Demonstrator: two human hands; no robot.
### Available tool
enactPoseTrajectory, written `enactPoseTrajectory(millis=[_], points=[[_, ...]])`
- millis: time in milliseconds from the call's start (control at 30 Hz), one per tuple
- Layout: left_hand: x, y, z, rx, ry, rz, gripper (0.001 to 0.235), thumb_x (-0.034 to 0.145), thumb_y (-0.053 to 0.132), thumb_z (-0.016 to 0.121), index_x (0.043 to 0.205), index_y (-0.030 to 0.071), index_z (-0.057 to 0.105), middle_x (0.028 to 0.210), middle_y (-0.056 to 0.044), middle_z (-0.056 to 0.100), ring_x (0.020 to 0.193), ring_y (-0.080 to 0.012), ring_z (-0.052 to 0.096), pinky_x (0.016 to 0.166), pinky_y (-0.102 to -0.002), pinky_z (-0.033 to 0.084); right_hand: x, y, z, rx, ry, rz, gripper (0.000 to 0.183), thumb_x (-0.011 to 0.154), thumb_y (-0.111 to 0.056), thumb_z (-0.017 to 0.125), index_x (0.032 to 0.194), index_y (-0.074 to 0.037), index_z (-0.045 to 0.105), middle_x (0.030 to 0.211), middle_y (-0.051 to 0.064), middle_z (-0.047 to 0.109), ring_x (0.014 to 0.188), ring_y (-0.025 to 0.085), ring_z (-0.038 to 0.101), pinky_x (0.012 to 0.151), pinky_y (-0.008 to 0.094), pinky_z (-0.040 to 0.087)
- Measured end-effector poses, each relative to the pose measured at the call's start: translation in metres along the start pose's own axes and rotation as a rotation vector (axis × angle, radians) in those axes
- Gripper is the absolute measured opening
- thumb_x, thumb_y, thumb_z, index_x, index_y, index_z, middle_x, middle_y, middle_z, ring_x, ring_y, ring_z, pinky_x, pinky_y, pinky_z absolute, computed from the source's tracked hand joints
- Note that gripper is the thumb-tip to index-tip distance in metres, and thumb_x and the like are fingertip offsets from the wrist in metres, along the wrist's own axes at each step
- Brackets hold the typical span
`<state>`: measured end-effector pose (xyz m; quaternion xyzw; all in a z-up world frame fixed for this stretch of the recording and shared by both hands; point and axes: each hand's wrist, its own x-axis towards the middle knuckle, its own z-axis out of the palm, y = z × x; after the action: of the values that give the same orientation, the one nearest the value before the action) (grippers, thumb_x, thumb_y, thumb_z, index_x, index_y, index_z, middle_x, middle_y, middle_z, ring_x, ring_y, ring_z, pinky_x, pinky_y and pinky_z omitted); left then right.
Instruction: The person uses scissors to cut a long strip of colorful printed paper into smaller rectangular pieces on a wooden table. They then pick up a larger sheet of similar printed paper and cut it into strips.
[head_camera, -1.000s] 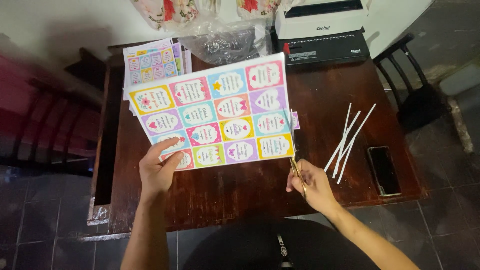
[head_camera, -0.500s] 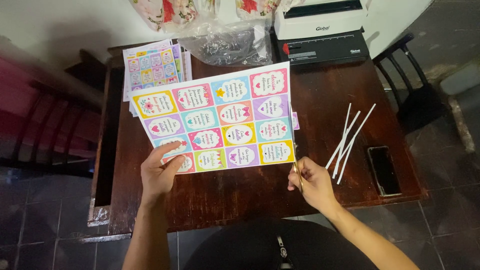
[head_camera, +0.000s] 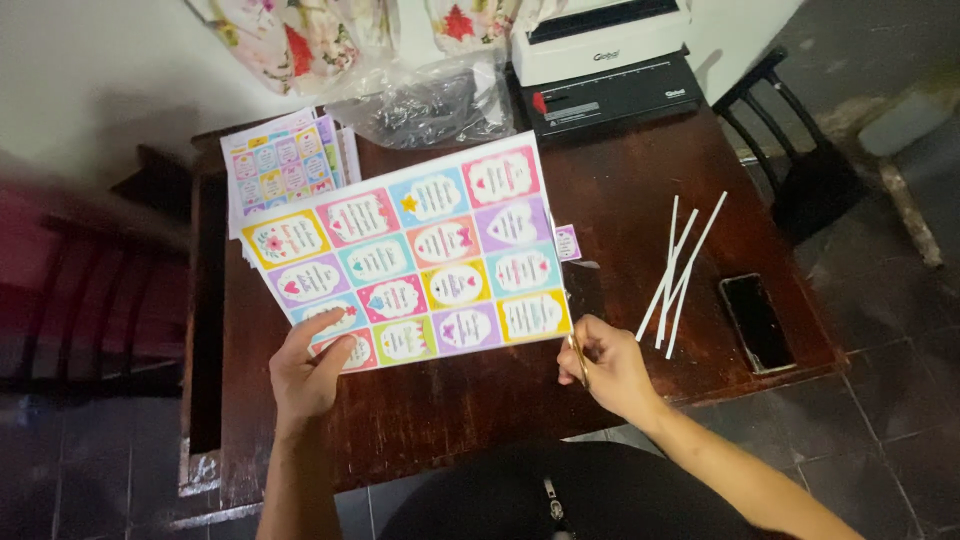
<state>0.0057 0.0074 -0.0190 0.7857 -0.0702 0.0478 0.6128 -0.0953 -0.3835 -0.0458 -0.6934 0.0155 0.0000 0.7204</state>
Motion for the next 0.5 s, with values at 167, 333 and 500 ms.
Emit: enactPoseTrajectory(millis=[167, 333, 500], points=[[0.0, -0.006, 0.002, 0.047, -0.045, -0.011, 0.034, 0.088, -0.003, 0.072, 0.122, -0.001, 0.069, 0.124, -0.014, 0.069, 0.109, -0.0186, 0.069, 0.085, -0.028, 0.06, 0.006, -0.005, -0.006, 0.034, -0.048, -0.021, 0.035, 0.093, -0.031, 0.072, 0.095, 0.002, 0.061, 0.081, 0.008, 0.07, 0.071, 0.014, 0.07, 0.067, 0.03, 0.062], [-0.001, 0.001, 0.002, -0.006, -0.057, -0.019, 0.034, 0.088, -0.003, 0.072, 0.122, -0.001, 0.07, 0.125, -0.015, 0.068, 0.109, -0.0189, 0.068, 0.086, -0.028, 0.06, 0.009, -0.015, -0.011, 0.08, -0.107, -0.031, 0.059, 0.091, -0.053, 0.07, 0.104, 0.004, 0.063, 0.095, 0.01, 0.07, 0.082, 0.017, 0.069, 0.074, 0.032, 0.061], [-0.001, 0.003, 0.004, -0.002, -0.073, -0.092, 0.033, 0.087, -0.003, 0.073, 0.12, -0.001, 0.071, 0.125, -0.014, 0.069, 0.108, -0.0183, 0.069, 0.086, -0.028, 0.06, 0.012, 0.013, -0.027, -0.153, -0.055, -0.065, 0.066, 0.087, -0.069, 0.065, 0.093, -0.003, 0.063, 0.083, 0.004, 0.065, 0.075, 0.012, 0.063, 0.065, 0.029, 0.052]])
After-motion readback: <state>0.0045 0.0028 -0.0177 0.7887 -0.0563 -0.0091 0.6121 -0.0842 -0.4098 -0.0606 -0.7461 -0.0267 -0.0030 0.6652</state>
